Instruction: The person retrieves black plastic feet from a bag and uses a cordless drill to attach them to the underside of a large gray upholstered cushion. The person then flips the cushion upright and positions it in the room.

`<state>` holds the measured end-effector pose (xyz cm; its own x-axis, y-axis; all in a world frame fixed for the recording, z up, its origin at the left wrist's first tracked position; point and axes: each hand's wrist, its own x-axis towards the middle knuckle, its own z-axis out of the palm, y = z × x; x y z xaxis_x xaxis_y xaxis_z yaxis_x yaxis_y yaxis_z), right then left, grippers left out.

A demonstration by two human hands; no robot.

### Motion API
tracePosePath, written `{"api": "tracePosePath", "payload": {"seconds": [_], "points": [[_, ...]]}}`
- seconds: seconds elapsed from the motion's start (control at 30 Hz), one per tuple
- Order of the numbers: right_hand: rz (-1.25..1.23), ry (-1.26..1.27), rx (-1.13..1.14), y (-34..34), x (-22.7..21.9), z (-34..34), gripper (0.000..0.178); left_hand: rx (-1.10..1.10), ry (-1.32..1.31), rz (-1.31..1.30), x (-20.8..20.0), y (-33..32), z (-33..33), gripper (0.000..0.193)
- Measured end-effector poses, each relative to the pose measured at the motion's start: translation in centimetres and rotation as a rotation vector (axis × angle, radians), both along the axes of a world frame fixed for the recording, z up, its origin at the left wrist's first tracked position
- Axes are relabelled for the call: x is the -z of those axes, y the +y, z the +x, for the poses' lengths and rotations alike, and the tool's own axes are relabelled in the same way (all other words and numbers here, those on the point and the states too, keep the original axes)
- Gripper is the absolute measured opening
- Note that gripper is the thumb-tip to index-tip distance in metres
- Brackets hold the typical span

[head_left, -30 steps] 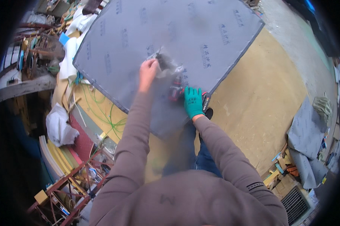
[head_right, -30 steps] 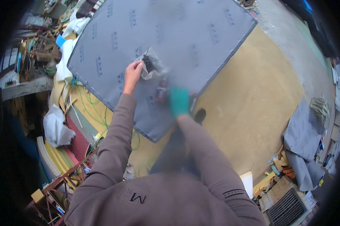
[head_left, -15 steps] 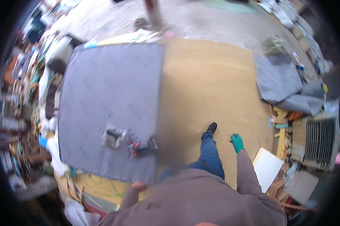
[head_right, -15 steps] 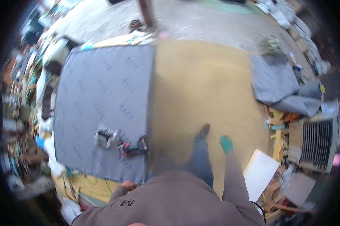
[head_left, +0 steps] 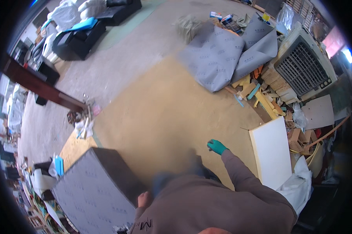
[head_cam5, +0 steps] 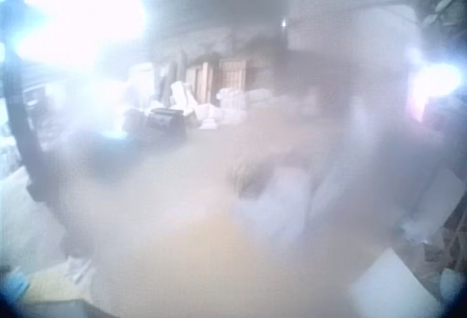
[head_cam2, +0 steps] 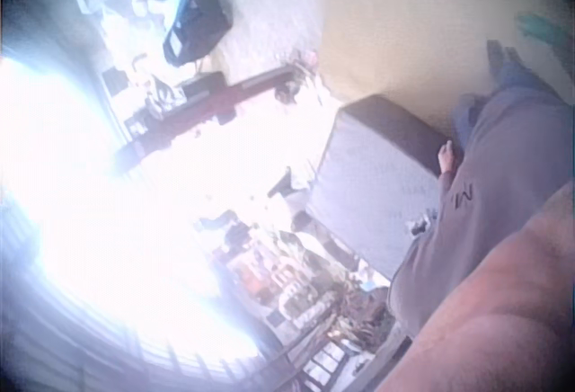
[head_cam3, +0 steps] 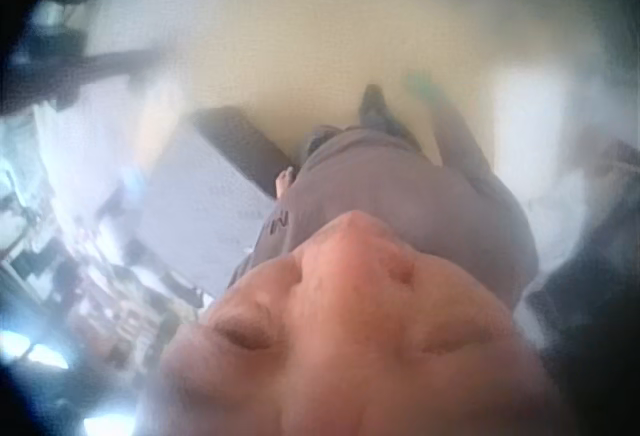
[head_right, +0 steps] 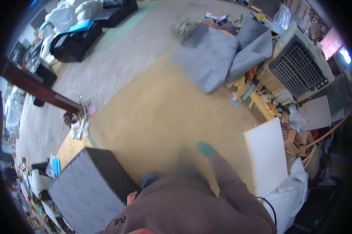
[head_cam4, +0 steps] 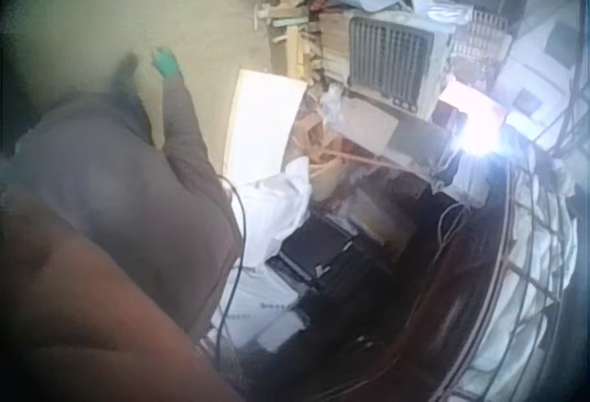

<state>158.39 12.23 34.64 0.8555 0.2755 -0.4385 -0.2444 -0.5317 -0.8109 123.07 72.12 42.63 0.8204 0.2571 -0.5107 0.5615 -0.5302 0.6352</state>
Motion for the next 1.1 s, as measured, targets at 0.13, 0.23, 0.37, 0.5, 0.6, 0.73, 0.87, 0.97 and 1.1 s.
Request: {"api": "tracePosePath", "payload": {"seconds": [0.13, 0.23, 0.37, 0.5, 0.6, 0.73, 0.87, 0.97, 1.1], "points": [[0.022, 0.016, 0.252, 1.1, -8.0, 11.5, 0.037, 0.179, 0.08, -0.087, 2.6, 2.3, 9.2, 0.024], [0.045, 0.05, 0.368, 0.6, -9.6, 17.9, 0.036, 0.125, 0.383, -0.05, 4.3, 4.3, 16.0, 0.034], [0.012, 0.03, 0.419, -1.7, -5.2, 22.4, 0.035, 0.547, 0.123, 0.088, 7.0, 8.0, 29.4, 0.036], [0.071, 0.116, 0.571, -2.1, -3.2, 23.3, 0.037, 1.289, 0.22, 0.436, 9.4, 12.3, 48.7, 0.026], [0.084, 0.597, 0.918, -0.9, -5.7, 23.6, 0.039, 0.867, 0.347, 0.281, 7.1, 15.2, 68.2, 0.032], [0.107, 0.703, 1.028, 1.6, -8.0, 27.8, 0.039, 0.061, -0.001, -0.228, -1.9, 13.5, 91.4, 0.03], [0.233, 0.607, 1.085, 1.1, -5.9, 35.1, 0.035, 0.051, -0.092, -0.184, -8.0, 8.6, 106.2, 0.026], [0.286, 0.519, 1.091, -0.5, -2.5, 41.5, 0.031, 0.224, -0.044, -0.068, -7.2, 5.8, 111.8, 0.026], [0.307, 0.464, 1.035, -6.6, 2.9, 52.3, 0.027, 0.428, 0.128, -0.086, -1.2, 3.6, 113.5, 0.025]]}}
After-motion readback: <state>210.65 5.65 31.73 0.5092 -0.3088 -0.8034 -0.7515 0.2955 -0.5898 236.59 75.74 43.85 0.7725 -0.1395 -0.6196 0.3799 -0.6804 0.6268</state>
